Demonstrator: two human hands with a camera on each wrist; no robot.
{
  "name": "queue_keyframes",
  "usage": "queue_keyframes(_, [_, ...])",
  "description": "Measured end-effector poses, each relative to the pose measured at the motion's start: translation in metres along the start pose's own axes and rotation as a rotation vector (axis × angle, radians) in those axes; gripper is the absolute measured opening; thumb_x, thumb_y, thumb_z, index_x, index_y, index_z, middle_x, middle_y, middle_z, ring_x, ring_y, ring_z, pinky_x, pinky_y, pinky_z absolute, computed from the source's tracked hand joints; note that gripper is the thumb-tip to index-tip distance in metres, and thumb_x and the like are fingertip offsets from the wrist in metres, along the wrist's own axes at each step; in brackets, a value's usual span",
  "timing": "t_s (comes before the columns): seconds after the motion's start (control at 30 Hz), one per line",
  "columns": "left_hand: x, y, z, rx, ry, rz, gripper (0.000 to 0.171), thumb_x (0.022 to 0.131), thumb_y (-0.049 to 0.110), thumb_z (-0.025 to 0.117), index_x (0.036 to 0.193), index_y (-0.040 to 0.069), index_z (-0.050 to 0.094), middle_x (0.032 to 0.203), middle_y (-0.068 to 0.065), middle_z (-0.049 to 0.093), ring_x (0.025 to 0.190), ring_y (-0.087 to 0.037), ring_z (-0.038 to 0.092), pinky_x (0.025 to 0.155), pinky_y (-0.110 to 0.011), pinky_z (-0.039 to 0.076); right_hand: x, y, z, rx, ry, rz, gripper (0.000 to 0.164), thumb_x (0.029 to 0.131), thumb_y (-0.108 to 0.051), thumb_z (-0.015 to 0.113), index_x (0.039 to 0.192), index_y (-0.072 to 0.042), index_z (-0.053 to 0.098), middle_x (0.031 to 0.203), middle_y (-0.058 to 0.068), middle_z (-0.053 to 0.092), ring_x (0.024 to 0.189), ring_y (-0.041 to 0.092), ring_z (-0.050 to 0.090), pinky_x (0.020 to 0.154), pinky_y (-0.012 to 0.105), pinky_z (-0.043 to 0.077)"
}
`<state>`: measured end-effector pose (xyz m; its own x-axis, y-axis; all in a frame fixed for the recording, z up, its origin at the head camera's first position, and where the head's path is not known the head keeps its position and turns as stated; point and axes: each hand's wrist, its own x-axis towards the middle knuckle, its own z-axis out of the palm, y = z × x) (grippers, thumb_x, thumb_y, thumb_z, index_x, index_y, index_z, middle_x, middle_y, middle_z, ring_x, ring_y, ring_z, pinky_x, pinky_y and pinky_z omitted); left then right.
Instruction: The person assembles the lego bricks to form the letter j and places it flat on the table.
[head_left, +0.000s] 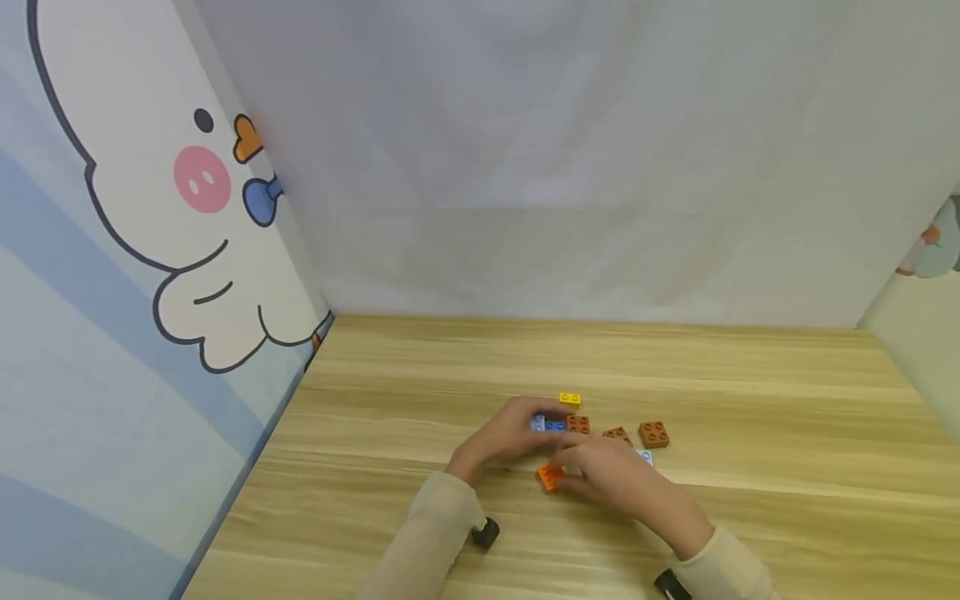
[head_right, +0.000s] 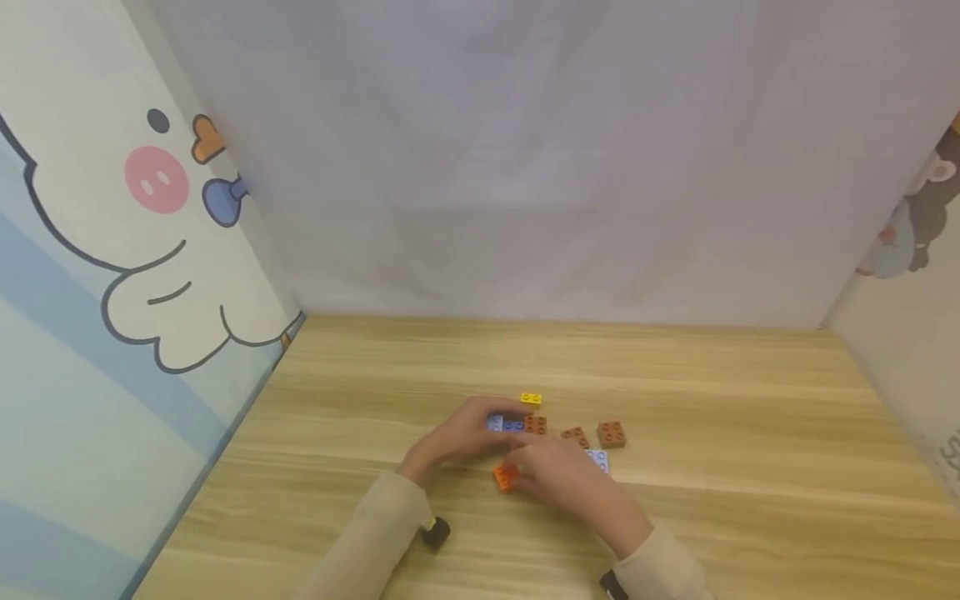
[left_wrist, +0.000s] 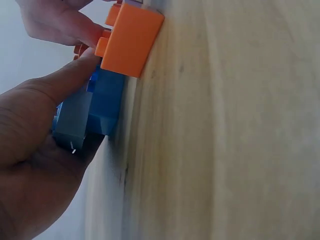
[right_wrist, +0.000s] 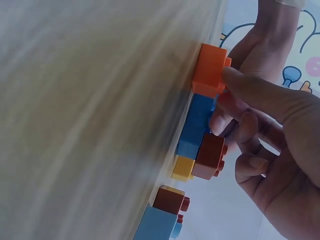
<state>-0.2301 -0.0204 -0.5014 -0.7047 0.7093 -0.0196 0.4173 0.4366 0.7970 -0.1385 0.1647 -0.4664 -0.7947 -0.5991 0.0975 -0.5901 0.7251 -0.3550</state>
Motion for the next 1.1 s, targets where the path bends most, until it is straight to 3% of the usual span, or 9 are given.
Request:
queue_keyframes(0.4, [0.001, -0.005, 0.003, -0.033, 0.023, -0.004, 0.04, 0.097, 0.022, 0.071, 0.137, 0.02, 0.065, 0.141, 0.0, 0.066, 0.136, -0.02, 0.057, 0.117, -0.04, 0.044, 0.004, 0.003, 0.005, 0.03, -0.014, 0.015, 0.014, 0.089, -0.02, 0.079, 0.102, -0.017, 0.075, 0.103, -0.007, 0.071, 0.089, 0.009, 0.068, 0.075, 0.025, 0.056])
queue_keyframes(0.8, [0.001, -0.007, 0.007, -0.052, 0.02, -0.032, 0.038, 0.098, 0.021, 0.07, 0.136, 0.024, 0.066, 0.139, 0.0, 0.067, 0.132, -0.019, 0.06, 0.114, -0.039, 0.047, 0.0, 0.001, 0.005, 0.031, -0.036, 0.029, 0.028, 0.089, -0.021, 0.08, 0.115, -0.015, 0.071, 0.121, -0.001, 0.072, 0.102, 0.015, 0.071, 0.084, 0.031, 0.059])
queue_keyframes(1.0, [0.001, -0.011, 0.007, -0.089, 0.003, 0.011, 0.038, 0.1, 0.015, 0.066, 0.138, 0.018, 0.065, 0.141, -0.003, 0.066, 0.135, -0.021, 0.058, 0.115, -0.039, 0.046, -0.001, 0.001, -0.005, 0.045, -0.02, 0.018, 0.026, 0.091, -0.025, 0.077, 0.115, -0.016, 0.073, 0.12, -0.001, 0.071, 0.1, 0.017, 0.072, 0.084, 0.033, 0.06])
queue_keyframes(1.1, [0.001, -0.012, 0.006, -0.097, 0.002, 0.041, 0.037, 0.101, 0.013, 0.065, 0.137, 0.016, 0.065, 0.14, -0.004, 0.066, 0.134, -0.021, 0.058, 0.115, -0.039, 0.046, -0.001, 0.001, -0.012, 0.052, -0.017, 0.021, 0.028, 0.092, -0.026, 0.076, 0.118, -0.017, 0.074, 0.117, -0.003, 0.07, 0.089, 0.012, 0.07, 0.075, 0.028, 0.058])
